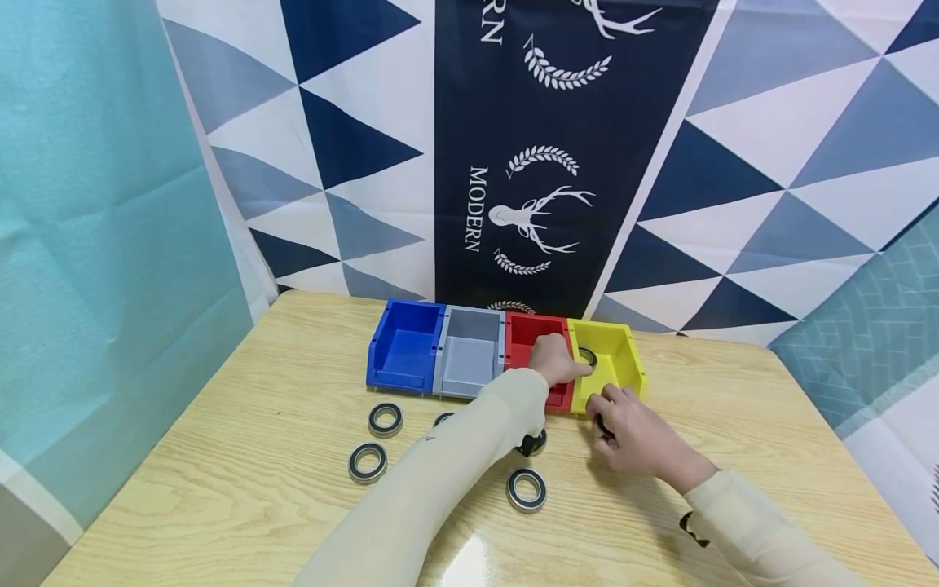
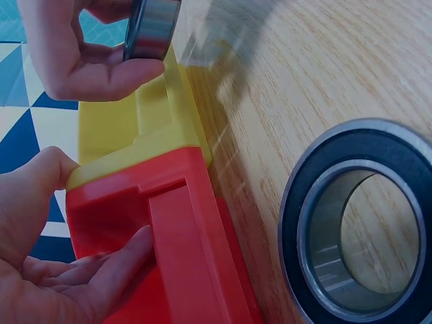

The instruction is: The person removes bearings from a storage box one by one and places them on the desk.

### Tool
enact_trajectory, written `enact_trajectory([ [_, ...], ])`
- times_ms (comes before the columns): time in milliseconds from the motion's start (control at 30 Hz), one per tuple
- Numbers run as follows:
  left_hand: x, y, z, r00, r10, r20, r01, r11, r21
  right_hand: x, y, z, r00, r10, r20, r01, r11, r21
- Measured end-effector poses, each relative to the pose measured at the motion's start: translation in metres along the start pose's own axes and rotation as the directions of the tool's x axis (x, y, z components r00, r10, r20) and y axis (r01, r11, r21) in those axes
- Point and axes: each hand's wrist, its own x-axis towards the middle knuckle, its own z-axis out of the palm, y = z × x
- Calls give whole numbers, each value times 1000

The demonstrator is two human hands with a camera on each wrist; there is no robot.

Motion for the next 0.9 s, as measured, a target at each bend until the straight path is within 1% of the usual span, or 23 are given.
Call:
enact_trajectory([
  [167, 2, -2, 1, 1000, 7, 4, -7, 1000, -3, 0, -2, 1, 1000, 1, 13, -1, 1000, 13],
  [433, 2, -2, 1, 1000, -8, 7, 8, 1000, -1, 0, -5, 5, 999, 5, 41, -6, 1000, 25],
  [667, 0, -1, 0, 1000, -14, -2, 14, 1000, -3, -1, -8, 8, 998, 3, 64, -5, 1000, 30],
  [900, -5, 0, -2, 1000, -24, -4, 24, 1000, -10, -4, -9, 10, 998, -15, 53, 14, 999, 30],
])
